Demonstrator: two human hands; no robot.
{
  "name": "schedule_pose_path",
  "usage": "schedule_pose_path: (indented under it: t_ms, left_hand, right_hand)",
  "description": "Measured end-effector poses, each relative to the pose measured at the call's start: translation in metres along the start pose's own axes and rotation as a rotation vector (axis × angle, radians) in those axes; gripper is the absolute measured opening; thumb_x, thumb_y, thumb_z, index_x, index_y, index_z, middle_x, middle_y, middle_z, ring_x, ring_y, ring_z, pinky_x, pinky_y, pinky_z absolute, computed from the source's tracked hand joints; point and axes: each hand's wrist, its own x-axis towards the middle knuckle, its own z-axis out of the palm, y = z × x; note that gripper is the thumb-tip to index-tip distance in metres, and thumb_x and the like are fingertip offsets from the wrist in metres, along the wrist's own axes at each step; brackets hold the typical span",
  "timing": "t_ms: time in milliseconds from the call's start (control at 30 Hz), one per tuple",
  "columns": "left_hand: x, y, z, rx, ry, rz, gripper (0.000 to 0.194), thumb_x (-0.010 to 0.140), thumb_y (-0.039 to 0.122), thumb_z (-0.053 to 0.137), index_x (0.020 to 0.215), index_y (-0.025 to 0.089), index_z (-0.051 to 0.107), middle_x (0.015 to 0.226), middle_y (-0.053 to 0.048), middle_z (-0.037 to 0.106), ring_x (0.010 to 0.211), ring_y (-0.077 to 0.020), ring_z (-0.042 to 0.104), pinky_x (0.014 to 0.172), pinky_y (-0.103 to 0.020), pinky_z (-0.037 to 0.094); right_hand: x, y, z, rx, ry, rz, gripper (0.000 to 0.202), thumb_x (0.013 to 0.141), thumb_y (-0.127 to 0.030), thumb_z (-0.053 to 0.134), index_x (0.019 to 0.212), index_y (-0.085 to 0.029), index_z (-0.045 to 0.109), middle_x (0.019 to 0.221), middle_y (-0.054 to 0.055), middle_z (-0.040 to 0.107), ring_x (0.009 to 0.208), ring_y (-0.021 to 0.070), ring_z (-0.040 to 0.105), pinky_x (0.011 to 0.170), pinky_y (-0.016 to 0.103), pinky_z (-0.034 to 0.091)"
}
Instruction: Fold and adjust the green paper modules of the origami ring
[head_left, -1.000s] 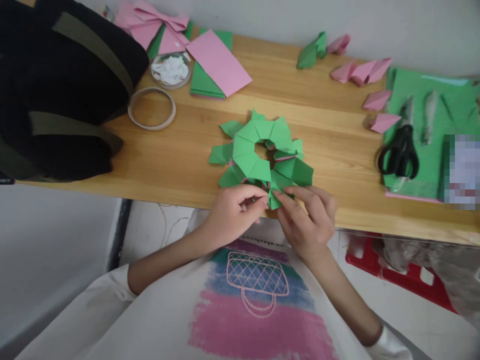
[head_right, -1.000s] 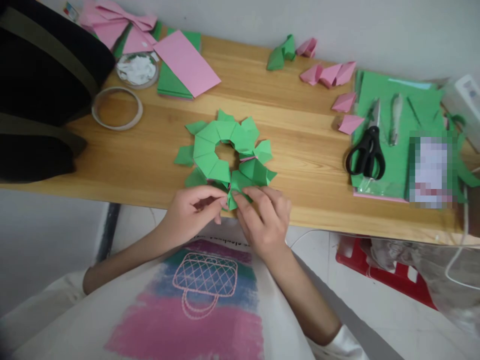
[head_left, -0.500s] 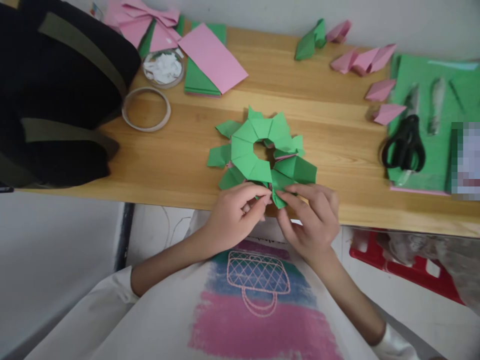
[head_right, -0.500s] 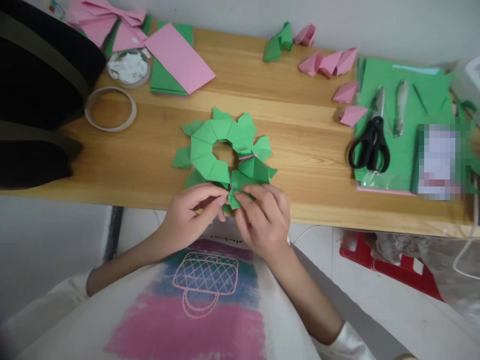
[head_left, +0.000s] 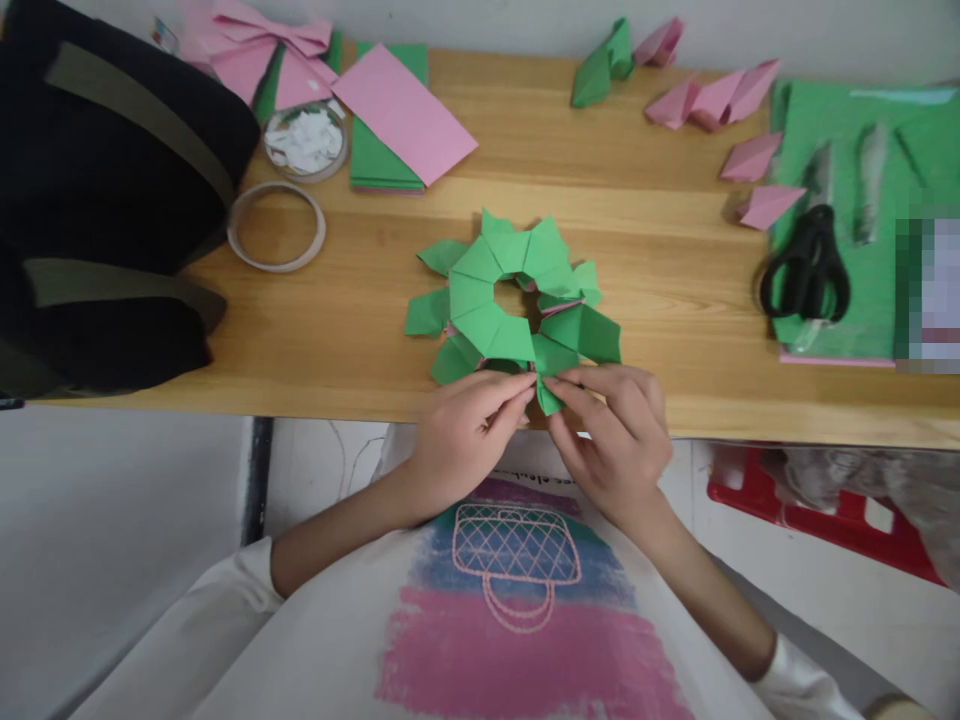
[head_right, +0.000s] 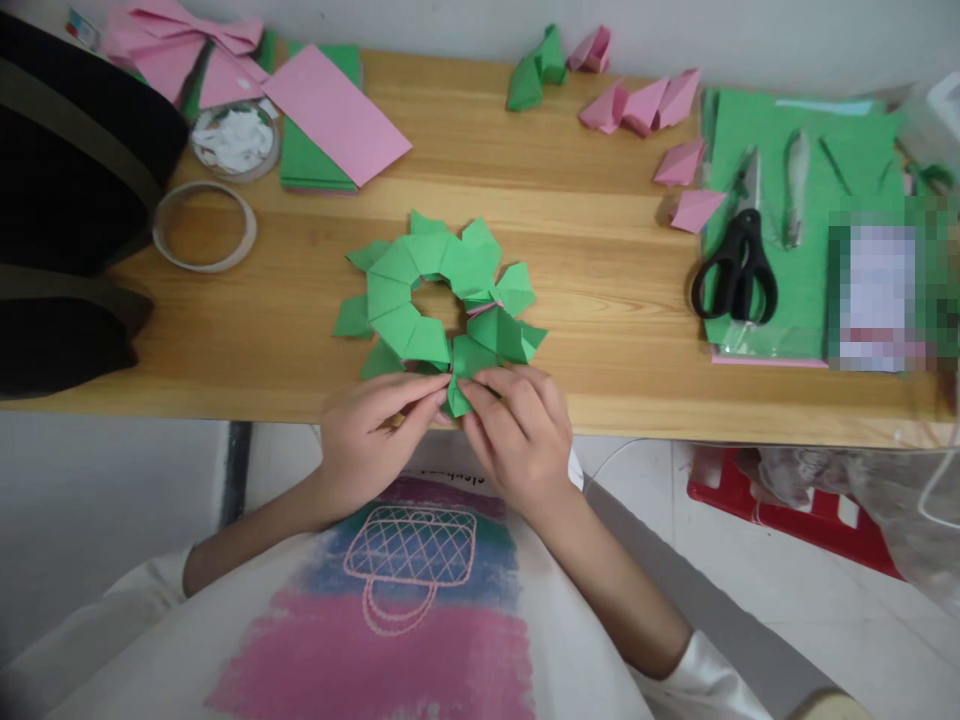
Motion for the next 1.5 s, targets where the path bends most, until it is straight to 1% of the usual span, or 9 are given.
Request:
schedule_pose_path:
  t_ms: [100, 267, 533, 700, 833, 933, 1167, 1300, 1500]
  left_hand:
    - [-0.001, -0.001, 0.0, 0.006, -0.004, 0.019, 0.013, 0.094, 0.013, 0.064, 0.098, 0.019, 0.074, 0.081, 0.001, 0.078, 0.073, -0.0111, 0.074, 0.083, -0.024, 0.061]
    - [-0.002, -0.003, 0.001, -0.007, -0.014, 0.051, 0.014, 0.095, 0.014, 0.062, 0.102, 0.018, 0.073, 0.088, -0.002, 0.078, 0.079, -0.0115, 0.074, 0.077, -0.022, 0.061]
    - [-0.003, -0.006, 0.005, 0.146, 0.024, 0.217, 0.014, 0.095, 0.009, 0.062, 0.105, 0.014, 0.069, 0.098, -0.005, 0.078, 0.09, -0.0122, 0.075, 0.084, -0.019, 0.06]
    - [-0.002, -0.007, 0.006, 0.236, 0.031, 0.261, 0.011, 0.096, 0.011, 0.062, 0.105, 0.014, 0.068, 0.095, -0.004, 0.078, 0.085, -0.0126, 0.075, 0.076, -0.02, 0.059]
    - [-0.001, -0.005, 0.005, 0.318, 0.058, 0.308, 0.01, 0.096, 0.011, 0.06, 0.101, 0.016, 0.067, 0.092, -0.003, 0.077, 0.08, -0.0121, 0.074, 0.071, -0.02, 0.057]
    - [0.001, -0.002, 0.003, 0.339, 0.057, 0.29, 0.01, 0.095, 0.011, 0.06, 0.097, 0.017, 0.068, 0.088, -0.001, 0.076, 0.074, -0.0103, 0.071, 0.066, -0.019, 0.055]
    - [0.001, -0.001, 0.002, 0.373, 0.054, 0.307, 0.013, 0.098, 0.015, 0.059, 0.095, 0.022, 0.069, 0.083, 0.002, 0.074, 0.067, -0.0084, 0.067, 0.061, -0.02, 0.049]
    - [0.002, -0.003, 0.001, 0.347, 0.048, 0.321, 0.012, 0.097, 0.014, 0.059, 0.095, 0.02, 0.069, 0.083, 0.001, 0.073, 0.068, -0.0091, 0.066, 0.06, -0.021, 0.047]
    - [0.004, -0.004, 0.0, 0.346, 0.039, 0.355, 0.008, 0.095, 0.012, 0.063, 0.097, 0.019, 0.067, 0.083, 0.0, 0.073, 0.068, -0.0088, 0.066, 0.059, -0.022, 0.047]
  right_hand:
    - [0.0, 0.001, 0.001, -0.002, 0.003, -0.004, 0.02, 0.088, -0.013, 0.067, 0.107, -0.02, 0.068, 0.097, 0.008, 0.073, 0.09, 0.023, 0.067, 0.078, 0.04, 0.056]
    - [-0.001, 0.001, 0.002, 0.023, 0.016, -0.002, 0.02, 0.088, -0.01, 0.065, 0.106, -0.018, 0.068, 0.097, 0.01, 0.073, 0.09, 0.0226, 0.066, 0.079, 0.04, 0.056]
    - [0.0, 0.0, 0.003, 0.048, 0.029, 0.018, 0.018, 0.089, -0.008, 0.064, 0.103, -0.018, 0.066, 0.099, 0.01, 0.072, 0.091, 0.0204, 0.067, 0.076, 0.036, 0.054]
    - [-0.001, -0.001, 0.002, 0.051, 0.026, 0.03, 0.02, 0.088, -0.008, 0.064, 0.105, -0.02, 0.066, 0.096, 0.008, 0.069, 0.087, 0.0201, 0.067, 0.072, 0.036, 0.056]
    - [0.001, -0.002, -0.005, 0.087, -0.029, 0.092, 0.019, 0.086, -0.008, 0.065, 0.102, -0.017, 0.07, 0.097, 0.009, 0.065, 0.081, 0.0179, 0.063, 0.067, 0.033, 0.055]
    - [0.003, -0.003, -0.011, 0.143, -0.079, 0.13, 0.021, 0.087, -0.007, 0.064, 0.104, -0.017, 0.071, 0.1, 0.009, 0.065, 0.078, 0.0155, 0.063, 0.066, 0.03, 0.056]
    - [0.005, -0.005, -0.019, 0.094, -0.091, 0.153, 0.014, 0.089, -0.012, 0.067, 0.1, -0.019, 0.07, 0.099, 0.008, 0.07, 0.084, 0.0173, 0.069, 0.071, 0.031, 0.059]
    - [0.005, -0.005, -0.02, 0.082, -0.088, 0.137, 0.015, 0.088, -0.011, 0.068, 0.101, -0.017, 0.069, 0.099, 0.01, 0.07, 0.088, 0.018, 0.07, 0.074, 0.03, 0.059]
    - [0.003, -0.005, -0.02, 0.081, -0.097, 0.131, 0.018, 0.089, -0.012, 0.066, 0.104, -0.021, 0.07, 0.102, 0.008, 0.07, 0.088, 0.018, 0.069, 0.075, 0.031, 0.059]
